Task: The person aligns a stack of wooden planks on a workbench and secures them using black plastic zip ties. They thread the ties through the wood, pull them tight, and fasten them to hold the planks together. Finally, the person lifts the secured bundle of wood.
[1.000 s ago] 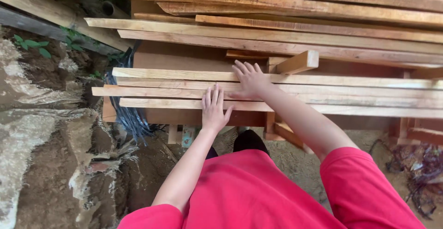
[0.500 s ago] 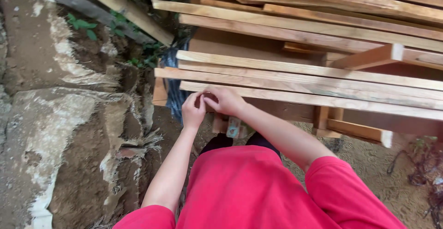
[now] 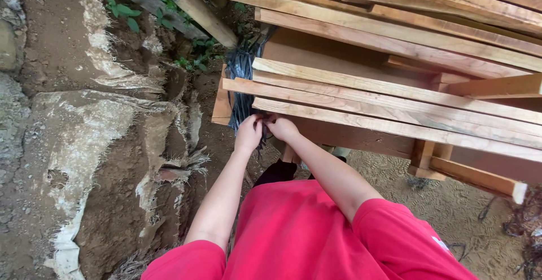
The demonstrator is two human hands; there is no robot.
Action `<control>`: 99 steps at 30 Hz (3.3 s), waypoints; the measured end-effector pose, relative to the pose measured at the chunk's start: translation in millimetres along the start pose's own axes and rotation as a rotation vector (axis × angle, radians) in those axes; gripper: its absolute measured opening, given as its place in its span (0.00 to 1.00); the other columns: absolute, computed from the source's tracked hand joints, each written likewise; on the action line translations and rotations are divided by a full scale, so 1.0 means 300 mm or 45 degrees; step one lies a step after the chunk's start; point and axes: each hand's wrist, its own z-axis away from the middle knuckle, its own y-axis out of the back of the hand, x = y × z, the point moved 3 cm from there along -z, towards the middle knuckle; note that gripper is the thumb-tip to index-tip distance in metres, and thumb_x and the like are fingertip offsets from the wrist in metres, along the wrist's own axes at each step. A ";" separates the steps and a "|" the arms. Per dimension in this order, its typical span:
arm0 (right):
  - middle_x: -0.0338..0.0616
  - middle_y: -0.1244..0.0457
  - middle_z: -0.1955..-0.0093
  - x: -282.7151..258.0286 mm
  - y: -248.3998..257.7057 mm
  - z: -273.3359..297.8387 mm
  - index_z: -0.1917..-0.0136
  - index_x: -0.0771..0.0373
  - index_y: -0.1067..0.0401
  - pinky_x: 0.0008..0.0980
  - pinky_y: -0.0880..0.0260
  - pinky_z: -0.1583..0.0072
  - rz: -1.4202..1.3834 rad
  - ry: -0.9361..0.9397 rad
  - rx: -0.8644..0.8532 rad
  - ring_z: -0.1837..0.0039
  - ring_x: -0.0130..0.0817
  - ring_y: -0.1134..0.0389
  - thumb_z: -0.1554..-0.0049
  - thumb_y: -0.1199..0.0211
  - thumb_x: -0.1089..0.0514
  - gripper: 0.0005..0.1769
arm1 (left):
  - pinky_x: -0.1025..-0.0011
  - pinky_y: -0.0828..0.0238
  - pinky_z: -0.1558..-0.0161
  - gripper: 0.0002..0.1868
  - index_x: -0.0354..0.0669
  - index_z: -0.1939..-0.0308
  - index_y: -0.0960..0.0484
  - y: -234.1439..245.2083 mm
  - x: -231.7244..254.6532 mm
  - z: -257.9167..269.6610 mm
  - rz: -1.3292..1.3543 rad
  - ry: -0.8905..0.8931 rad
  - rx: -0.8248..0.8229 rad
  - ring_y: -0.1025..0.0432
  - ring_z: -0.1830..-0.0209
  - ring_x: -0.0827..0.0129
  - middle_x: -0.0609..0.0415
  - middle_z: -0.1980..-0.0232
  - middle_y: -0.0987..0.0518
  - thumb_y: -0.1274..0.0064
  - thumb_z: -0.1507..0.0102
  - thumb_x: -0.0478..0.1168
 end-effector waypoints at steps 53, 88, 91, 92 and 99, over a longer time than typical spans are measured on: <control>0.52 0.28 0.52 1.046 0.991 0.517 0.52 0.62 0.20 0.48 0.25 0.44 0.680 0.287 0.006 0.43 0.53 0.25 0.49 0.39 0.48 0.18 | 0.69 0.24 0.62 0.15 0.49 0.61 0.15 -1.040 1.053 -0.144 0.393 0.254 -0.256 0.20 0.70 0.69 0.57 0.69 0.15 0.44 0.33 0.55; 0.45 0.29 0.44 1.071 1.180 0.318 0.37 0.51 0.25 0.48 0.25 0.41 0.053 0.234 0.339 0.40 0.47 0.27 0.37 0.46 0.53 0.16 | 0.43 0.47 0.25 0.22 0.34 0.36 0.28 -1.398 0.556 0.237 1.874 1.400 0.164 0.35 0.29 0.42 0.38 0.33 0.29 0.69 0.27 0.43; 0.44 0.28 0.46 1.078 1.161 0.206 0.39 0.51 0.25 0.47 0.25 0.43 -0.018 0.245 0.251 0.41 0.46 0.27 0.37 0.46 0.56 0.15 | 0.41 0.36 0.30 0.23 0.36 0.37 0.23 -1.562 0.395 0.177 2.064 1.451 0.404 0.31 0.35 0.37 0.38 0.36 0.24 0.61 0.32 0.42; 0.44 0.28 0.47 1.111 1.136 0.132 0.42 0.50 0.23 0.46 0.25 0.43 -0.033 0.219 0.191 0.42 0.46 0.26 0.39 0.43 0.55 0.14 | 0.41 0.36 0.30 0.24 0.36 0.36 0.24 -1.572 0.407 0.167 2.058 1.457 0.410 0.31 0.35 0.37 0.38 0.35 0.25 0.61 0.32 0.42; 0.68 0.41 0.26 0.890 1.276 0.406 0.30 0.76 0.32 0.51 0.47 0.23 0.034 -0.161 -0.235 0.22 0.57 0.43 0.44 0.54 0.50 0.37 | 0.45 0.36 0.29 0.26 0.34 0.32 0.30 -1.609 0.533 0.124 2.029 1.457 0.441 0.32 0.34 0.37 0.37 0.32 0.29 0.62 0.32 0.40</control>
